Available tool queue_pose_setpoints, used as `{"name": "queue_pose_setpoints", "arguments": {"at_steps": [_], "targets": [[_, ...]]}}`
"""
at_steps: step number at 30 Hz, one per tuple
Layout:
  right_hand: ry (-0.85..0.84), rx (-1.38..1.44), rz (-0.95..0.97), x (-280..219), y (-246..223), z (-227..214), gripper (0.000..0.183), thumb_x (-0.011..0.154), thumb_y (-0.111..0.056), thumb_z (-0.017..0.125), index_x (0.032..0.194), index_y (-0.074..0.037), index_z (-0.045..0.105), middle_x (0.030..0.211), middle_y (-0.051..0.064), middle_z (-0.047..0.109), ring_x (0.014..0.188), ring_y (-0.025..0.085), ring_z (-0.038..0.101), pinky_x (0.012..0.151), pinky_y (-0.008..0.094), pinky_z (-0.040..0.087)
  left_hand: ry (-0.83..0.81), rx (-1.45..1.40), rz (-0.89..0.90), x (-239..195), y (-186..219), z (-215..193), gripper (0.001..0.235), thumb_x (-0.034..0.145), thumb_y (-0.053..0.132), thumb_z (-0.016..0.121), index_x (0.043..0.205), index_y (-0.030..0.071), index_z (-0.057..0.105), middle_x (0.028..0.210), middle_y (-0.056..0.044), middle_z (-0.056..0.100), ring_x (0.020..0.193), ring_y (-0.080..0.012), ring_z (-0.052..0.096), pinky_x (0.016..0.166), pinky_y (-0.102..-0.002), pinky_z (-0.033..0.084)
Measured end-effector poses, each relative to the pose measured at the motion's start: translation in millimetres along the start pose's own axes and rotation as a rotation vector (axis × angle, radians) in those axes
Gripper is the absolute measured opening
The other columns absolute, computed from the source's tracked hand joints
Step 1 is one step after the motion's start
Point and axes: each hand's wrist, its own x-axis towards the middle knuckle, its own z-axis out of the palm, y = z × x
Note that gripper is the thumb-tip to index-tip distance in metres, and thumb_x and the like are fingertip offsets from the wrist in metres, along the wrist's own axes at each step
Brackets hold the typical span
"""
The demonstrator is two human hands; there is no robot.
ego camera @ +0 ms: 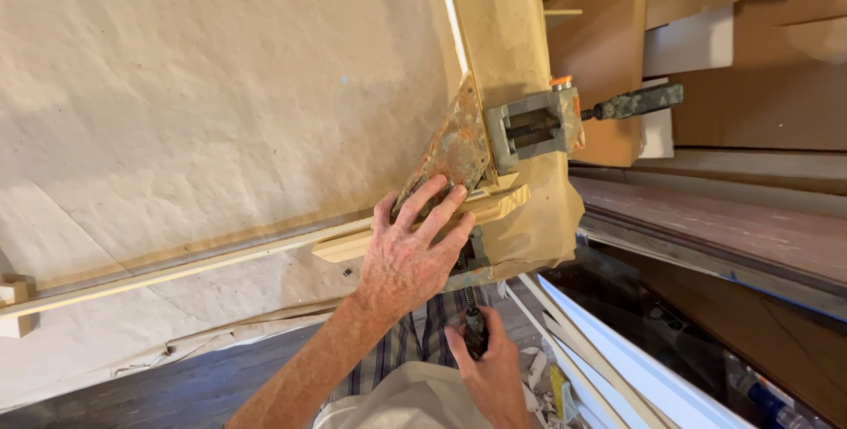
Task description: Securing the corners of a wooden frame using a corner clamp, hammer, and fastening tool on a workbench.
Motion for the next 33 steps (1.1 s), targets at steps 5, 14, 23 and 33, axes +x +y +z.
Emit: {"name": "queue_pose_setpoints", "arguments": {"at_steps": [5, 14, 23, 33], "targets": [[-0.122, 0.185, -0.185, 45.7, 29.8, 4.6, 0.052, 0.097, -0.033, 0.075, 0.068, -0.013, 0.036, 0.053, 0.003, 0.03, 0.049, 0.017, 0.025, 0.053, 0.037, 0.024, 0.017, -0.021, -0.007, 2.0, -1.6, 0.1, 0.025, 0.092, 0.015, 0.073, 0.116, 0.014, 0.069, 0.14, -0.007, 0.059, 0.137, -0.0292, 0.049, 0.094, -0.06, 0.049], [-0.431, 0.453, -0.101, 86.6, 56.9, -5.5, 0.048, 0.095, -0.013, 0.063, 0.063, -0.012, 0.027, 0.051, 0.0, 0.011, 0.039, 0.012, 0.012, 0.041, 0.033, 0.007, -0.067, -0.055, -0.045, -7.8, -0.3, 5.3, 0.029, 0.089, 0.017, 0.07, 0.118, 0.02, 0.065, 0.15, -0.004, 0.054, 0.146, -0.0269, 0.042, 0.104, -0.062, 0.045], [-0.332, -0.831, -0.647, 119.8, 30.0, -133.1, 0.051, 0.075, -0.04, 0.091, 0.122, -0.035, 0.071, 0.09, -0.016, 0.086, 0.066, -0.002, 0.076, 0.067, 0.015, 0.063, 0.062, -0.148, -0.082, -1.5, -0.1, 0.5, 0.023, 0.09, 0.026, 0.07, 0.113, 0.019, 0.067, 0.142, -0.003, 0.059, 0.141, -0.0261, 0.05, 0.117, -0.06, 0.029], [0.208, -0.981, -1.463, 107.6, -230.5, -250.4, 0.055, 0.095, -0.035, 0.065, 0.137, 0.002, 0.057, 0.136, 0.02, 0.059, 0.127, 0.035, 0.053, 0.112, 0.049, 0.04, 0.002, -0.017, -0.217, 38.8, 10.2, 4.8, 0.073, 0.079, 0.049, 0.085, 0.134, 0.009, 0.059, 0.149, -0.017, 0.048, 0.143, -0.0338, 0.042, 0.119, -0.062, 0.035]]}}
